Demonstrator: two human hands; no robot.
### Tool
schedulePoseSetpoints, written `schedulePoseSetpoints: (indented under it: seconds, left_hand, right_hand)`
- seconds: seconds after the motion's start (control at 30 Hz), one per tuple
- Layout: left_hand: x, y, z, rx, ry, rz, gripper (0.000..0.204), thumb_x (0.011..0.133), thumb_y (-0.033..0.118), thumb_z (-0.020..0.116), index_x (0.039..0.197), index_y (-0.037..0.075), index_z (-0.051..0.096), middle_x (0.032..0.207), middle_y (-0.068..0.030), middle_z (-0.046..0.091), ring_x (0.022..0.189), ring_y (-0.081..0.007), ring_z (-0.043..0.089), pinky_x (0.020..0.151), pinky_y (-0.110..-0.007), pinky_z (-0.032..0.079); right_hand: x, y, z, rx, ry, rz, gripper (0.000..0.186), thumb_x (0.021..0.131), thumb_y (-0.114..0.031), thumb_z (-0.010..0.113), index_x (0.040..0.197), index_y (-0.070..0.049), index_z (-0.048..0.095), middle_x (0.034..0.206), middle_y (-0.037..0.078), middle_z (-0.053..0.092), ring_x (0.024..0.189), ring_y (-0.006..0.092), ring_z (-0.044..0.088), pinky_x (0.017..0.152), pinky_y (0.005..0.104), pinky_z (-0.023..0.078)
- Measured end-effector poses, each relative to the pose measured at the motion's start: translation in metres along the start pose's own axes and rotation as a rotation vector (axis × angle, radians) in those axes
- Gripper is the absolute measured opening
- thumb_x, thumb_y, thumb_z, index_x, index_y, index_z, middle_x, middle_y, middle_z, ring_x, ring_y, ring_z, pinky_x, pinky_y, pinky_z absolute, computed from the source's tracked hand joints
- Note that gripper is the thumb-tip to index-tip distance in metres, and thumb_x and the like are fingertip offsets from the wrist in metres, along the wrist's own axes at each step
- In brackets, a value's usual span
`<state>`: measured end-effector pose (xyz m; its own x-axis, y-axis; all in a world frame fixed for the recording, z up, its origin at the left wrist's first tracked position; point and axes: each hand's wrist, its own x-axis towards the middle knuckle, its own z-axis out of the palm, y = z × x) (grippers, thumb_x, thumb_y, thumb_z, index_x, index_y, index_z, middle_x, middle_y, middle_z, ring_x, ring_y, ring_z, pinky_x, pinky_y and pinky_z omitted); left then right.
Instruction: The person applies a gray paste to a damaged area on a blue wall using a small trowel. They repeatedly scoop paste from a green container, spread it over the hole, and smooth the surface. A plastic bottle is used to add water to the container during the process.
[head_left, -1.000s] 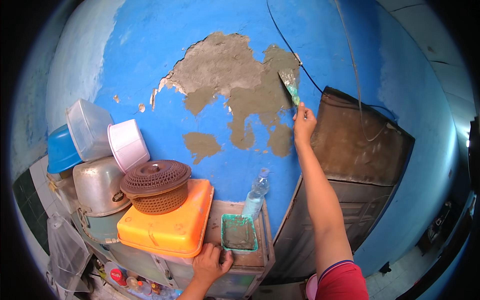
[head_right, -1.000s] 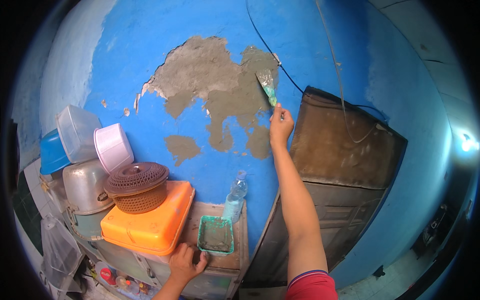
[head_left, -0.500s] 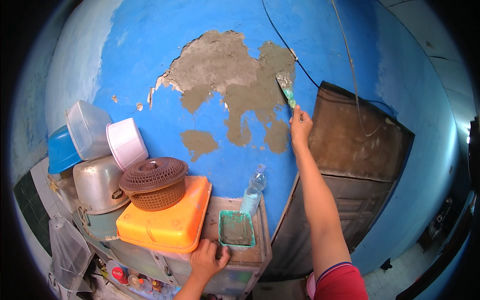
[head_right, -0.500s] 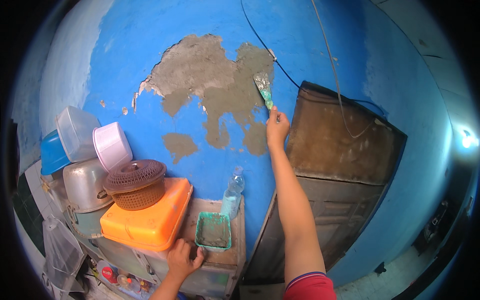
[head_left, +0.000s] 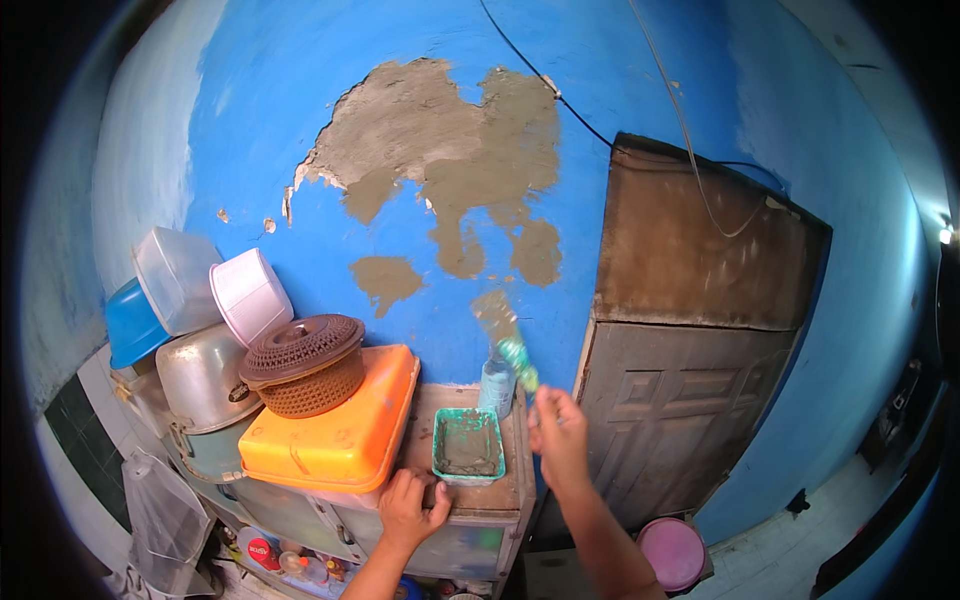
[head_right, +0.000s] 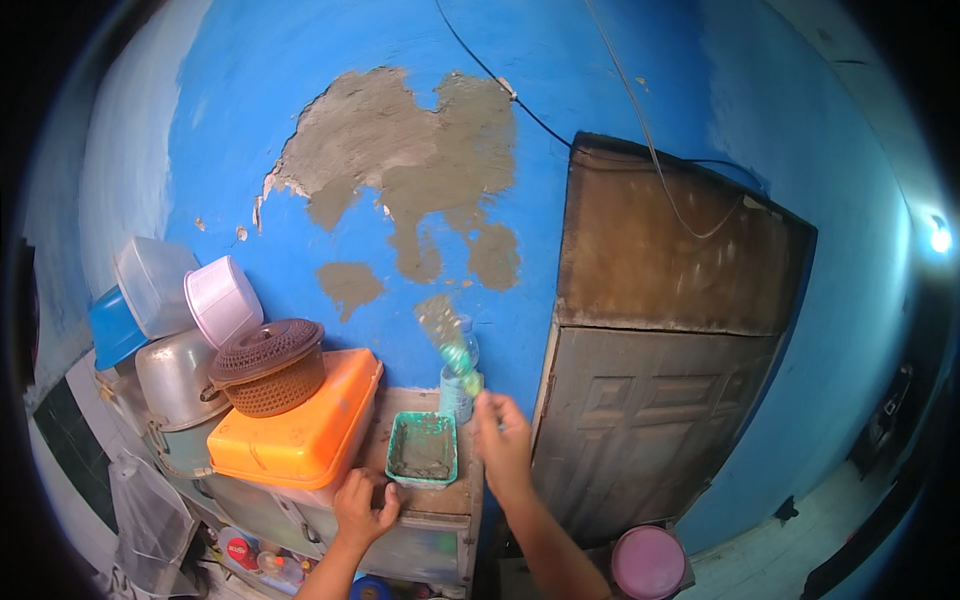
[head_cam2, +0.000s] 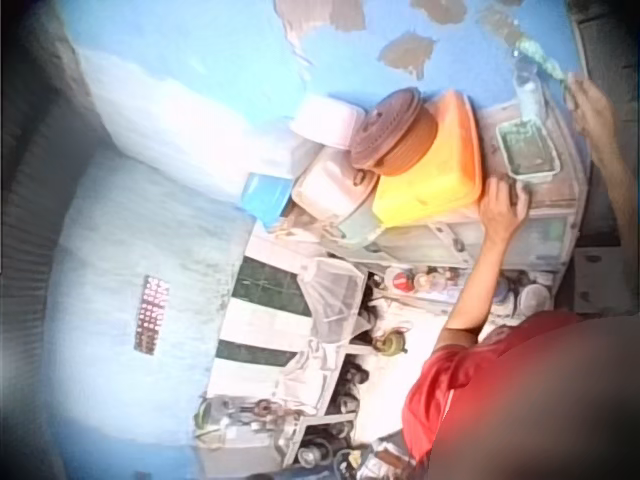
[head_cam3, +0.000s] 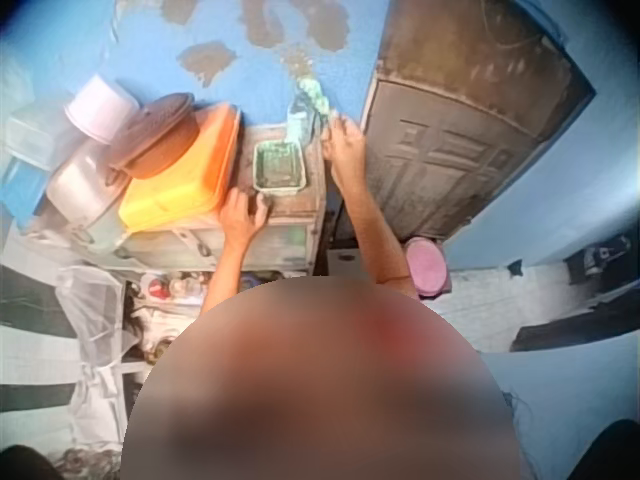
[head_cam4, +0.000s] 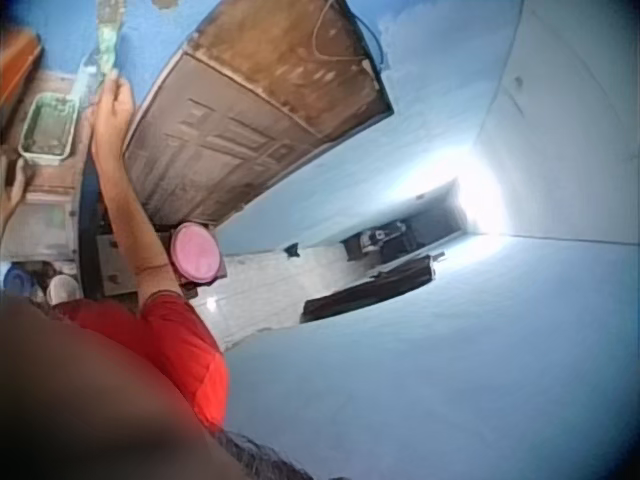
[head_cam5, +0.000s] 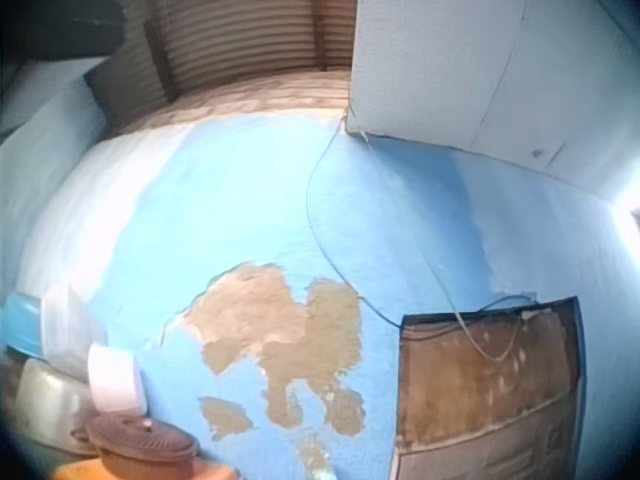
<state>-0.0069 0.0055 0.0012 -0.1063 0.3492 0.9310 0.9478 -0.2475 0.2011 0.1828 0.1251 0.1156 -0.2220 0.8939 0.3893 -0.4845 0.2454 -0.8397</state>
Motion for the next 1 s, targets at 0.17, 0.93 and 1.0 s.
schedulePoseSetpoints:
  seconds: [0.17,0.93,1.0]
  left_hand:
    - [-0.001,0.0,-0.004,-0.1,0.042,0.03,0.017,0.081,0.008,0.074,0.09,0.002,0.061,0.088,-0.0125,0.065,0.077,-0.0299,0.065,0.064,-0.038,0.052]
    - [-0.044,0.072,-0.005,-0.55,-1.423,0.47,0.035,0.097,0.036,0.065,0.103,0.001,0.064,0.099,-0.0197,0.068,0.094,-0.0415,0.067,0.083,-0.048,0.056]
    - [-0.038,0.079,0.017,-0.545,-1.502,0.602,0.034,0.094,0.034,0.065,0.102,0.001,0.066,0.097,-0.0202,0.069,0.093,-0.042,0.068,0.082,-0.049,0.056]
  right_hand:
    - [-0.029,0.03,0.0,-0.076,-0.043,0.014,0.027,0.103,-0.028,0.069,0.114,-0.003,0.068,0.078,-0.004,0.06,0.068,0.002,0.051,0.058,0.021,0.04]
    - [-0.031,0.041,0.003,-0.269,-0.099,-0.063,0.029,0.103,-0.024,0.069,0.112,0.003,0.065,0.088,0.003,0.068,0.075,0.0076,0.06,0.066,0.0259,0.048]
    - [-0.03,0.041,0.004,-0.287,-0.099,-0.051,0.028,0.103,-0.025,0.068,0.112,0.002,0.065,0.087,0.002,0.067,0.072,0.0069,0.058,0.064,0.0248,0.046]
